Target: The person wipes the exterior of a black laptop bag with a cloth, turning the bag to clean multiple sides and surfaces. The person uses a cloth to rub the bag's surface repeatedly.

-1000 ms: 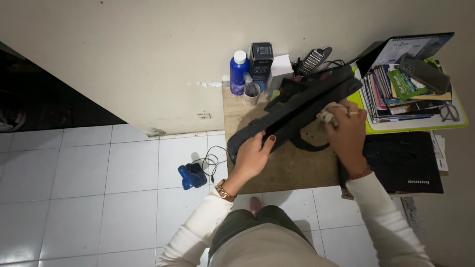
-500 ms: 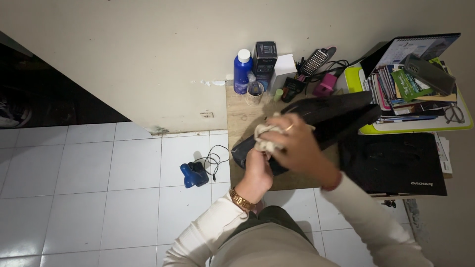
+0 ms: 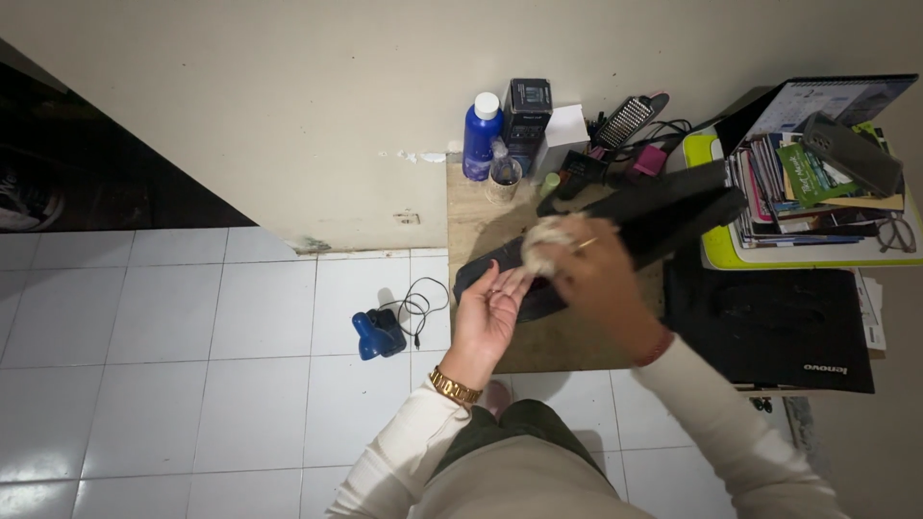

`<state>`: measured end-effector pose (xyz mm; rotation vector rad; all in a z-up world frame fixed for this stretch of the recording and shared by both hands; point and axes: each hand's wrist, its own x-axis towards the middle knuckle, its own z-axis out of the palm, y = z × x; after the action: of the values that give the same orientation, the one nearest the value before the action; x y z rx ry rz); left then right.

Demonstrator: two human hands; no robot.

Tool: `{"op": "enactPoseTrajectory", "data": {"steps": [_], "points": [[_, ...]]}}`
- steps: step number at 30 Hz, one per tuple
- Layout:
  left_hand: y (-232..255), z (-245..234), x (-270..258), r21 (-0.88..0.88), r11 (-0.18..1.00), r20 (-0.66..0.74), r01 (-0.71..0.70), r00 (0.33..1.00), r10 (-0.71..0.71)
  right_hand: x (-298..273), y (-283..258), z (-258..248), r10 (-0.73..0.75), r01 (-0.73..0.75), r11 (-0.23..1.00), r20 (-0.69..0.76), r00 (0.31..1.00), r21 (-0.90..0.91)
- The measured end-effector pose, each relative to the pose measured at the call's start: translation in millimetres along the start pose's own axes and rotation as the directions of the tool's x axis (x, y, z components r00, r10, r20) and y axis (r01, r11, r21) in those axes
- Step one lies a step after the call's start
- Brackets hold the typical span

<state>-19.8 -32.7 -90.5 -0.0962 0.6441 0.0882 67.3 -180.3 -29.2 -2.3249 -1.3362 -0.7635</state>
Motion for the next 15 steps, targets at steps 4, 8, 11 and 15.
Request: {"op": "enactPoseTrajectory", "data": {"steps": [4, 8, 11, 15], "points": [[5.2, 18.0, -22.9, -0.006, 1.000, 0.001, 0.000, 1.000, 0.000, -9.6, 64.8, -32.3, 0.215, -0.208, 0.975, 0.100, 0.971, -0.073], [2.7, 15.0, -16.9, 0.048, 0.999, 0.039, -0.001, 0.999, -0.001, -2.6, 65.5, -38.9, 0.361, -0.341, 0.919, 0.072, 0.930, -0.198], [-0.1, 9.0, -2.3, 0.091, 0.996, 0.059, -0.011, 0.998, 0.006, 52.4, -18.9, -54.7, 0.185, -0.183, 0.977, 0.014, 0.983, -0.106], [13.7, 5.6, 2.9, 0.149, 0.989, 0.051, -0.015, 0.999, 0.007, 29.1, -31.3, 8.7, -0.078, 0.072, 0.993, 0.064, 0.995, 0.094]]}}
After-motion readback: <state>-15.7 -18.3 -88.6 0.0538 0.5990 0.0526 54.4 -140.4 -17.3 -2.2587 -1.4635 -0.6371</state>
